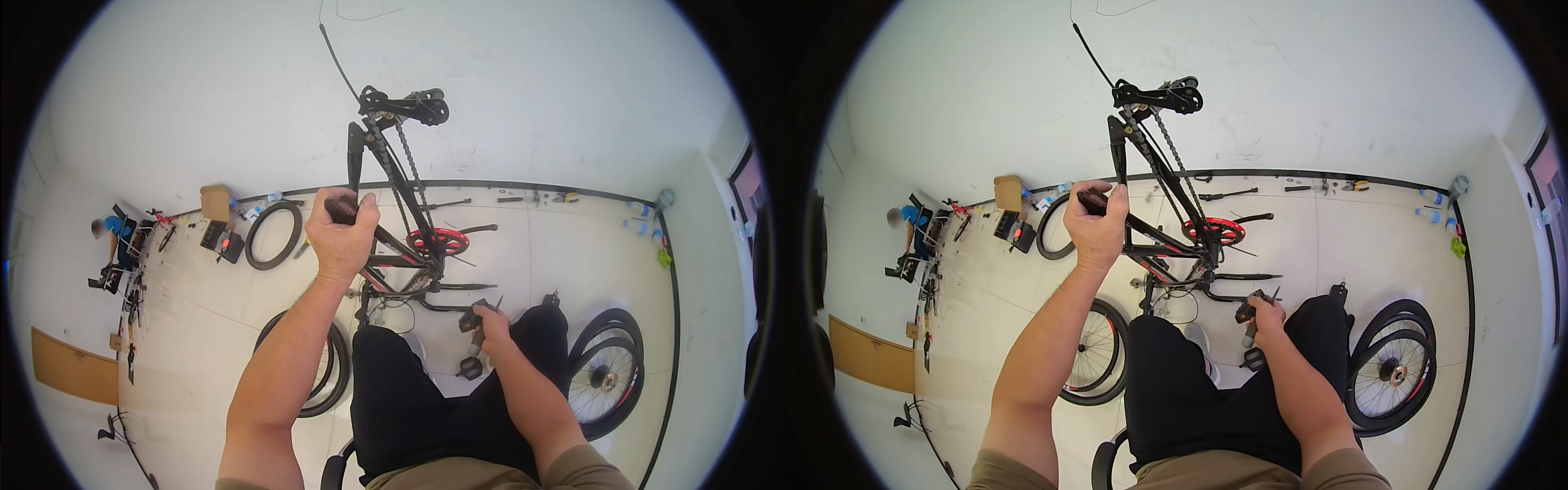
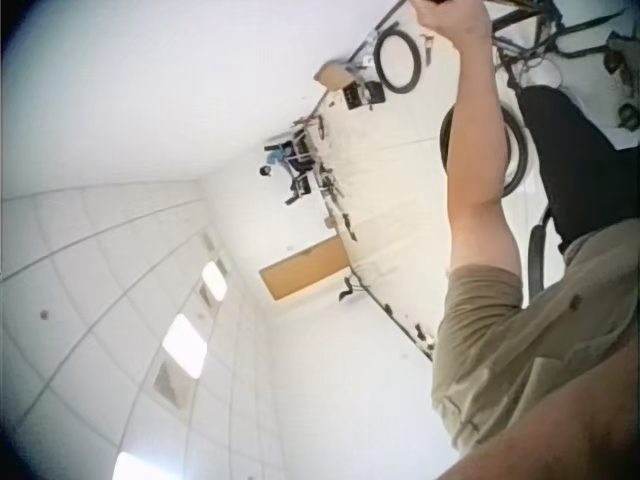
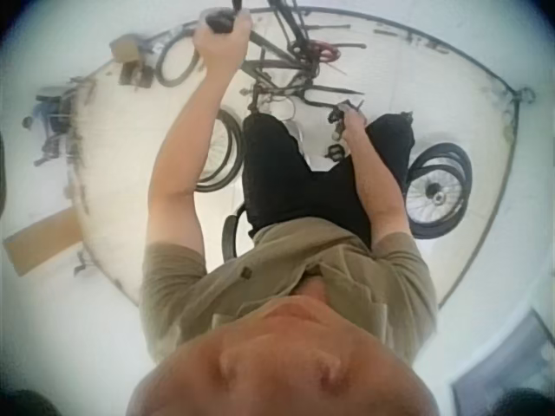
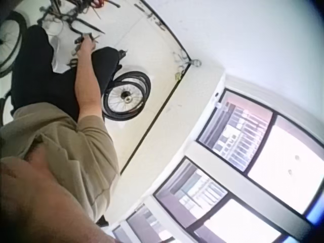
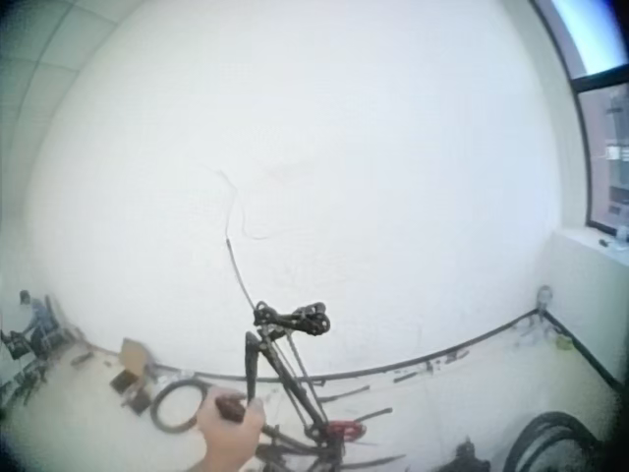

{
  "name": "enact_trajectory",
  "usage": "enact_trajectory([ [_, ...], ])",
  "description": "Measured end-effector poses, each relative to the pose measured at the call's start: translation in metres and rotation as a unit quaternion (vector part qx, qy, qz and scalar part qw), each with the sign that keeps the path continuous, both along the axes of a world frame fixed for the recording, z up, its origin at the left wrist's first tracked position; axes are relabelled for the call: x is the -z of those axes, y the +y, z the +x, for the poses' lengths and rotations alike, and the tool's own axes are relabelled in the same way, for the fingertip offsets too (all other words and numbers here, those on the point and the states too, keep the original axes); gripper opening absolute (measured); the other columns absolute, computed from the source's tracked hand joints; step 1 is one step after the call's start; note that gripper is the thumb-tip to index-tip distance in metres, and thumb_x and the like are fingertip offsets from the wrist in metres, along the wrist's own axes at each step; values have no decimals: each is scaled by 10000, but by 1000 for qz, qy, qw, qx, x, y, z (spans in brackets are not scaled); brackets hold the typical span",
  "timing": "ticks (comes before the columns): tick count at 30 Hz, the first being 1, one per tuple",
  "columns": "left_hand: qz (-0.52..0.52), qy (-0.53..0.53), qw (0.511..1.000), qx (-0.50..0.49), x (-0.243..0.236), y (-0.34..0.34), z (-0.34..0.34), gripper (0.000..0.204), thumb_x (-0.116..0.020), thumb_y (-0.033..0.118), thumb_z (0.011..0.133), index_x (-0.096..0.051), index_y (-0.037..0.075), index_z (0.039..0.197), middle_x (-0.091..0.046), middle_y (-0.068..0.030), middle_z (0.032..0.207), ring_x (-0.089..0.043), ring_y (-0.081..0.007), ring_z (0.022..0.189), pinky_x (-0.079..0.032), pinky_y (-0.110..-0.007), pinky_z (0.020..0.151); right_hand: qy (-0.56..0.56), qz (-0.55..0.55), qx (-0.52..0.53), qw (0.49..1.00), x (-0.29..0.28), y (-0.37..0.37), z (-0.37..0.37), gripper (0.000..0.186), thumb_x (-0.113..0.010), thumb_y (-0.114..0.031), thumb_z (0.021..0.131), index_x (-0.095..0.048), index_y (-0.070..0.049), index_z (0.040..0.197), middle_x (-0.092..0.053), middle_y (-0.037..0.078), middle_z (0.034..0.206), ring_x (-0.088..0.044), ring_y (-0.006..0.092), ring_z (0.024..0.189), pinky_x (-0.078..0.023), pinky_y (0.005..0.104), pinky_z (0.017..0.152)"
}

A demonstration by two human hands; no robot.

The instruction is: The person uses a screwdriver to tighten bolts on the crankset and chainring of a bicycle frame held upside down. The person rotates the crank arm to check alignment and continues adjusting the chainring bolts.

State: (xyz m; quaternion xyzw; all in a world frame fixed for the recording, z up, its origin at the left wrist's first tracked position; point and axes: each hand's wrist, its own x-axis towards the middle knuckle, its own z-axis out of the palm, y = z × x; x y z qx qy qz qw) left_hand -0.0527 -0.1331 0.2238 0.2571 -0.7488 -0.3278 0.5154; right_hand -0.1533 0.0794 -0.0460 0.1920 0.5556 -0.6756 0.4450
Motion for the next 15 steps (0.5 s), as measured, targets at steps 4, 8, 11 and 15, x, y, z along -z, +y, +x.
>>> enact_trajectory([
  [4, -55, 17, 998, -5, 4, 1, -16, 241, -782, 184, 798, -609, 29, 864, -506, 44, 687, -429, -55, 625, -384, -223, 568, -19, -8, 22, 1000, 2, 4, -8, 140, -696, -169, 830, -614, -93, 914, -548, 31, 718, -479, 140, 531, -443, 341, 471],
  [8, -49, 26, 998, 2, 3, 1, -10, 220, -776, 170, 817, -610, 30, 857, -563, 33, 729, -475, -53, 648, -423, -224, 601, 39, 69, 10, 997, 10, 2, 3, 216, -719, -126, 753, -579, -5, 865, -520, 69, 624, -466, 166, 460, -426, 346, 435],
  [11, -23, 60, 998, 18, 3, -5, -11, 267, -808, 182, 793, -603, 23, 856, -568, 15, 725, -497, -57, 636, -437, -211, 611, 50, 165, -28, 985, 39, 0, 4, 195, -705, -130, 728, -616, -12, 856, -578, 81, 743, -515, 172, 530, -447, 355, 482],
  [15, -54, 35, 998, -12, 0, -10, -15, 287, -818, 201, 791, -600, 23, 844, -571, 18, 732, -491, -49, 657, -434, -207, 624, 41, 242, 11, 969, 52, -13, 10, 242, -696, -163, 711, -649, -8, 890, -605, 93, 744, -539, 180, 576, -434, 369, 493],
])
